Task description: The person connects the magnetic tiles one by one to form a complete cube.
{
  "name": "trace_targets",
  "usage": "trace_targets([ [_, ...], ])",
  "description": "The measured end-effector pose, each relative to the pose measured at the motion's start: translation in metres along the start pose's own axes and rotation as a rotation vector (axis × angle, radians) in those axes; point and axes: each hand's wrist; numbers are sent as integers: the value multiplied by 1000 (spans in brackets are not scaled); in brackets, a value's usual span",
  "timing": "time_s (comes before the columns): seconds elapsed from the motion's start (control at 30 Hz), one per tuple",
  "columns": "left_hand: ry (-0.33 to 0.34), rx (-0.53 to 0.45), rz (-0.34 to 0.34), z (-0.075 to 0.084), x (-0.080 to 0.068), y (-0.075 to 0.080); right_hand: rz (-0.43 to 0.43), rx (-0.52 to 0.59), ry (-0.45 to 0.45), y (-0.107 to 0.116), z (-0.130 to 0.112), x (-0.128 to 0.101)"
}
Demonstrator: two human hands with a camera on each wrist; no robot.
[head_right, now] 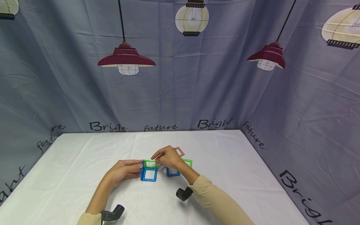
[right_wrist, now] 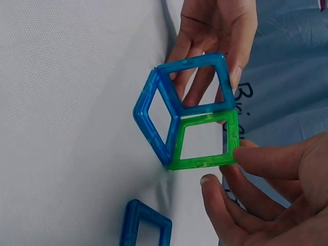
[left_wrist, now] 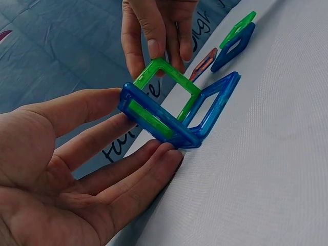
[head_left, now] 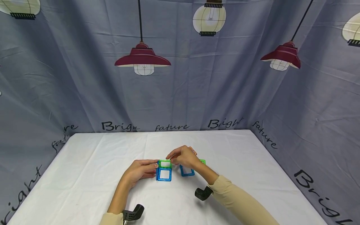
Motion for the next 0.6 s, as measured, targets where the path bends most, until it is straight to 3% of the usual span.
trace_targets([
  [0.4,4,2,6,0,1,0,26,-80,-36,20,4,-9],
  [0.6,-3,6,1,-1,1,1,32,-170,-45,29,13,-15],
])
Point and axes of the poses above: each hand's wrist, its own x-axis towards the middle knuckle, its own y-axis out of the back of the hand, z = x × y, and after that the axes turned 11 degrees about x, right-handed
